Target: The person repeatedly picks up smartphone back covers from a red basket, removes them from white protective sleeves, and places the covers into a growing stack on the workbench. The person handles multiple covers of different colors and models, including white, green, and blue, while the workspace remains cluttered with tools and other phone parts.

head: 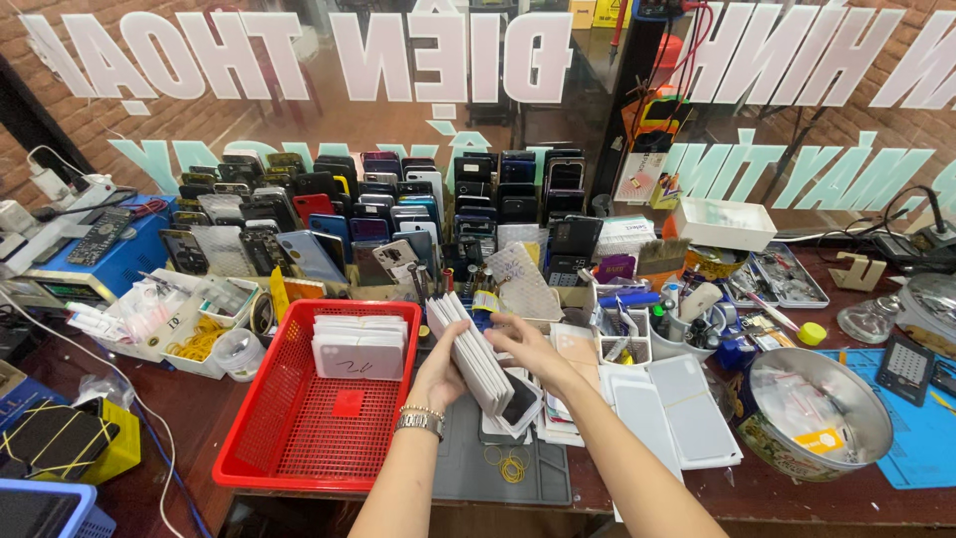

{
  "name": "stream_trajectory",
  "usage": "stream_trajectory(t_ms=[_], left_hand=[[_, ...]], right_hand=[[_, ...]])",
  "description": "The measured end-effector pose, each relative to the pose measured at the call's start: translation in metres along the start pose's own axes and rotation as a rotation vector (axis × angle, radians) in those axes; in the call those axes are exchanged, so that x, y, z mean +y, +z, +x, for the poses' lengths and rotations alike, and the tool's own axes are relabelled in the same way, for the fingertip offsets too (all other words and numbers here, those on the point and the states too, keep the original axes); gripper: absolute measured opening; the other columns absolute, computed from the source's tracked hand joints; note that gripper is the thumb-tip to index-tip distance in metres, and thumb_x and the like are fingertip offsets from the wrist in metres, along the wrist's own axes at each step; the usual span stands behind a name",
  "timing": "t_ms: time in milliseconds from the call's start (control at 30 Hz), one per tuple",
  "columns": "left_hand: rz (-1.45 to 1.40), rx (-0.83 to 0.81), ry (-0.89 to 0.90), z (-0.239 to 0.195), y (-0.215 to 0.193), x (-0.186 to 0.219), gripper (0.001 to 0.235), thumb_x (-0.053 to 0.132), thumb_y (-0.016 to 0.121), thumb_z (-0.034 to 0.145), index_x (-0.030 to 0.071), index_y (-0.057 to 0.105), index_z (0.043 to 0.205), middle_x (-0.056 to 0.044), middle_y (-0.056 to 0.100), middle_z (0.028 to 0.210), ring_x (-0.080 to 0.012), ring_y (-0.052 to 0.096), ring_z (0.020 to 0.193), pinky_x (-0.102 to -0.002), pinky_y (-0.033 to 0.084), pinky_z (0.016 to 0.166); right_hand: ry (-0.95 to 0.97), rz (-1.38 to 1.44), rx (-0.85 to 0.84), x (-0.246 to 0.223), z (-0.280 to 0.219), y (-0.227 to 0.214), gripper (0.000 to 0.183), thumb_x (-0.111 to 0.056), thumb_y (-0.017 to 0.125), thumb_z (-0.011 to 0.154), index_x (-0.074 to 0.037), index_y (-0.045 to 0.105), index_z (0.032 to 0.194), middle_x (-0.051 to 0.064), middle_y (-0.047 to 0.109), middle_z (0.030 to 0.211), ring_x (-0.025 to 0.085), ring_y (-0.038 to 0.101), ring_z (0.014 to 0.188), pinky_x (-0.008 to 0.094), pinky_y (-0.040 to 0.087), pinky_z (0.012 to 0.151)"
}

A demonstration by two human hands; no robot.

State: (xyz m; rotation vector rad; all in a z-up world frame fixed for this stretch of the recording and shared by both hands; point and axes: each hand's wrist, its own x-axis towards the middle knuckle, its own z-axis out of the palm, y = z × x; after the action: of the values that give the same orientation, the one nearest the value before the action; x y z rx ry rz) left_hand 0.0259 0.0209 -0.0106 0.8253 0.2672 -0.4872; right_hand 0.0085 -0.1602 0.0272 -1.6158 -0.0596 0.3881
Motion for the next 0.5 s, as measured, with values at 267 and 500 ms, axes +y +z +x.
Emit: stream_trajectory(t_ms=[267, 500], left_hand=[[0.508, 0.379, 0.373, -0.01, 0.02, -0.008, 0.1, 0.037, 0.086, 0.074, 0.016, 0.025, 0.15, -0.006, 0.046, 0.146, -0.0215, 0.045, 0.138, -0.042, 0.039, 0.113], [0.378, 0.23, 0.407, -0.017, -0.027, -0.035, 0.057, 0.022, 0.064, 0.079, 0.009, 0.054, 0.133, -0.01, 0.063, 0.13, -0.0253, 0.056, 0.125, -0.041, 0.044, 0.104]], right_hand=[[-0.191, -0.362, 0.127, 0.046, 0.018, 0.029, 0.071, -0.018, 0.072, 0.087, -0.002, 0.039, 0.147, 0.017, 0.059, 0.14, 0.023, 0.057, 0.128, 0.035, 0.045, 0.107], [-0.095, -0.072, 0.127, 0.101, 0.007, 0.053, 0.072, -0.01, 0.066, 0.088, -0.01, 0.031, 0.151, 0.013, 0.055, 0.145, 0.024, 0.05, 0.136, 0.036, 0.04, 0.111]])
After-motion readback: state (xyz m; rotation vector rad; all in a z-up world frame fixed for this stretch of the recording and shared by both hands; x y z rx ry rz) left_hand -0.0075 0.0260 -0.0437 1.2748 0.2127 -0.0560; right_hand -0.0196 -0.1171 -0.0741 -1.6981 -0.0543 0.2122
